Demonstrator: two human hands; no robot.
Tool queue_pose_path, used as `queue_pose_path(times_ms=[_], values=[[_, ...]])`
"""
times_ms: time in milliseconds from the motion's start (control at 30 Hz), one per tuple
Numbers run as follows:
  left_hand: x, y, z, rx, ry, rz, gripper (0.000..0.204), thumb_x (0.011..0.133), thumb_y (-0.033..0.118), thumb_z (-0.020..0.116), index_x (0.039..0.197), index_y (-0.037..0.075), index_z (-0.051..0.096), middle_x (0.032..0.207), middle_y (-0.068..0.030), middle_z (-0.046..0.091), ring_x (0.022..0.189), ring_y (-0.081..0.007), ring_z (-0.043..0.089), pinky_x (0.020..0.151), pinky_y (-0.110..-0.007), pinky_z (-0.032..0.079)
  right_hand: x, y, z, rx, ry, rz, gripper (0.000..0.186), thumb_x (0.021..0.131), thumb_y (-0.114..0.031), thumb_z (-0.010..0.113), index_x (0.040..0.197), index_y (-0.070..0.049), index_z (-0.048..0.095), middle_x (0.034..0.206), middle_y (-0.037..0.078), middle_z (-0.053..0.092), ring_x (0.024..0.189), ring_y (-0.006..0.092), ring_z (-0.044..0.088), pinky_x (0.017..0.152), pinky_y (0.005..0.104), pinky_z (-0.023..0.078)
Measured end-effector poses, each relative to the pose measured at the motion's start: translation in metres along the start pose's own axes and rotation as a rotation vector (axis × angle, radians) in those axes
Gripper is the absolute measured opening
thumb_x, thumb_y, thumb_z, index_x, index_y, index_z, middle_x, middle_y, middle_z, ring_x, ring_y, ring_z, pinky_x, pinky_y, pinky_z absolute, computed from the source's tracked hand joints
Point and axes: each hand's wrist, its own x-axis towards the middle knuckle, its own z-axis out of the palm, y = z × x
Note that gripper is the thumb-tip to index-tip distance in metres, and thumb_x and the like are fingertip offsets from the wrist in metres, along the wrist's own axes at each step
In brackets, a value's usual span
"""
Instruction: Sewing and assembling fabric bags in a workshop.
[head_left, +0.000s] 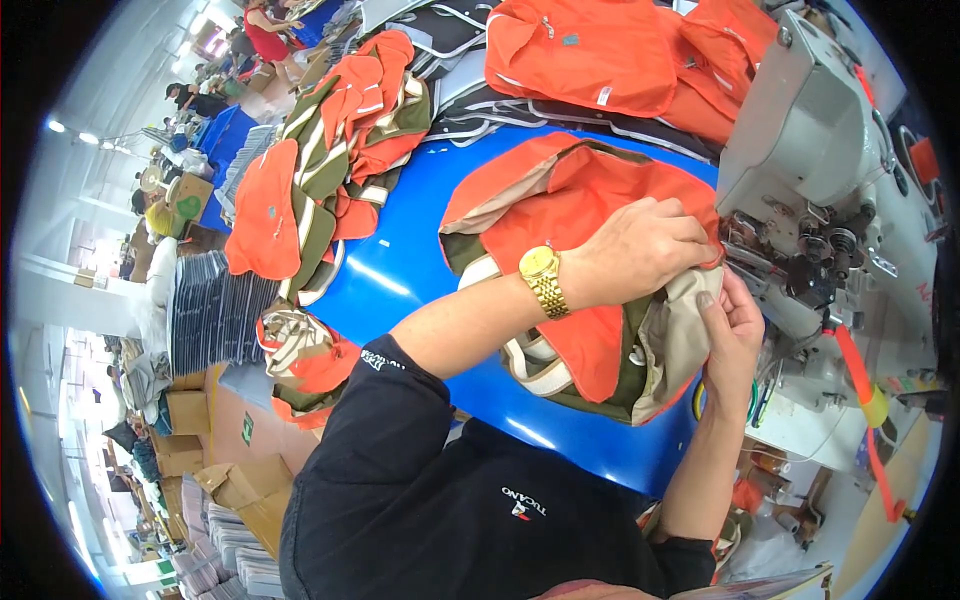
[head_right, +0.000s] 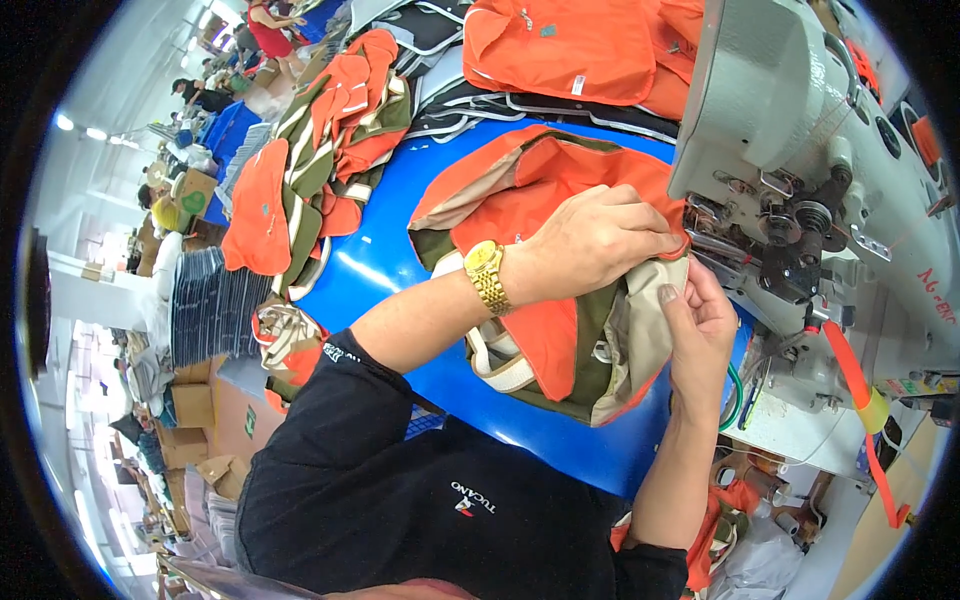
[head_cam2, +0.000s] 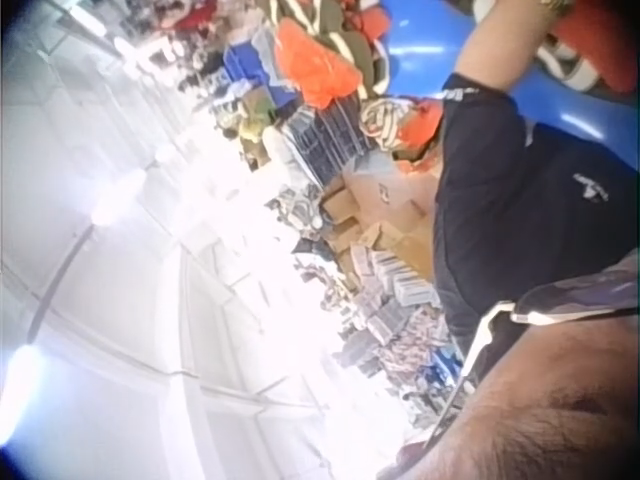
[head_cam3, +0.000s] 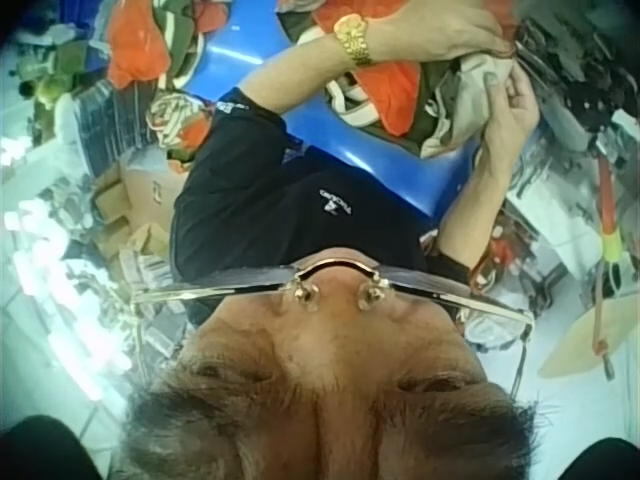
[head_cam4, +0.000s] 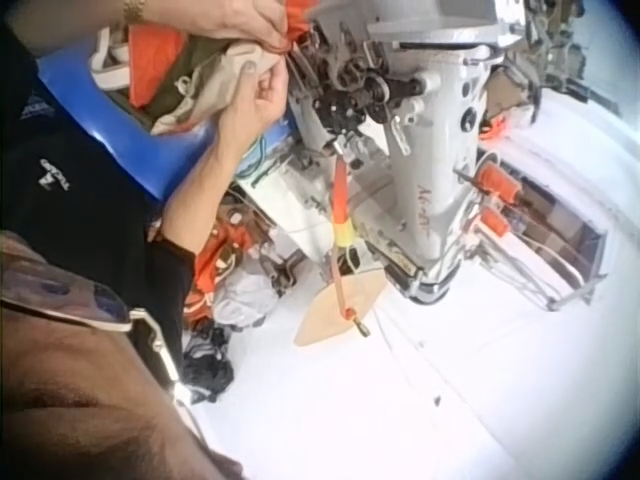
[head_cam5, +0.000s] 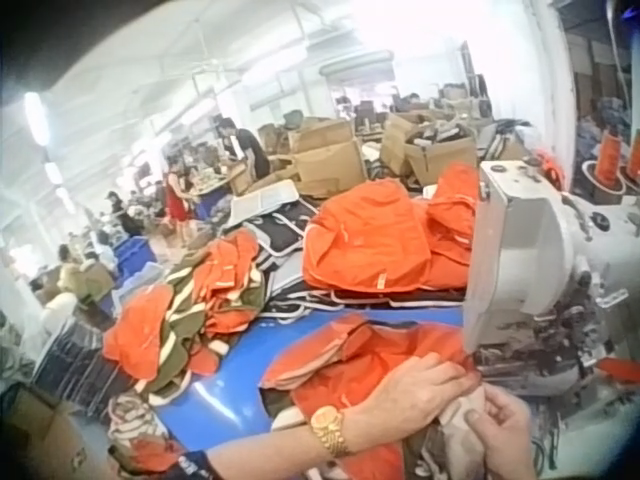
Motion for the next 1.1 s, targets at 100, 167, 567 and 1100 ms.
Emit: queue_pose_path(times_ms=[100, 167, 567, 1100], values=[[-0.001, 0.000, -0.001, 0.040, -0.021, -0.014, 0.023, 0.083, 0.010, 0.072, 0.105, 0.010, 0.077, 0.100, -0.0012, 0.071, 0.091, -0.0221, 0.062, 0.081, -0.035, 0.054, 0.000, 0.000, 0.001, 0.000, -0.004, 0.007, 0.048, 0.098, 0.001, 0.064, 0.145, 0.006, 0.054, 0.125, 0.010, 0.071, 0.107, 0.0113, 0.067, 0.095, 0.0260, 0.052], [-0.002, -0.003, 0.001, 0.035, -0.014, -0.008, 0.023, 0.082, 0.010, 0.072, 0.105, 0.010, 0.077, 0.100, -0.0010, 0.071, 0.090, -0.0221, 0.062, 0.081, -0.036, 0.054, 0.001, -0.002, 0.003, 0.006, -0.008, 0.025, 0.048, 0.098, 0.001, 0.064, 0.145, 0.006, 0.054, 0.124, 0.009, 0.071, 0.107, 0.0113, 0.067, 0.095, 0.0262, 0.052], [0.000, -0.004, -0.001, 0.030, -0.014, -0.005, 0.023, 0.082, 0.010, 0.072, 0.104, 0.011, 0.077, 0.100, 0.0005, 0.072, 0.091, -0.0213, 0.063, 0.080, -0.036, 0.054, 0.001, -0.001, 0.000, 0.001, -0.013, 0.014, 0.047, 0.098, -0.001, 0.066, 0.144, 0.006, 0.056, 0.126, 0.010, 0.071, 0.110, 0.0125, 0.067, 0.098, 0.0273, 0.050], [0.008, -0.011, -0.018, 0.014, -0.142, 0.034, 0.037, 0.079, 0.001, 0.071, 0.114, 0.010, 0.077, 0.105, -0.0054, 0.073, 0.092, -0.0266, 0.067, 0.079, -0.038, 0.056, 0.001, -0.005, 0.007, 0.030, -0.083, 0.001, 0.047, 0.096, 0.003, 0.064, 0.143, 0.005, 0.055, 0.116, 0.007, 0.072, 0.100, 0.0089, 0.069, 0.088, 0.0239, 0.055]])
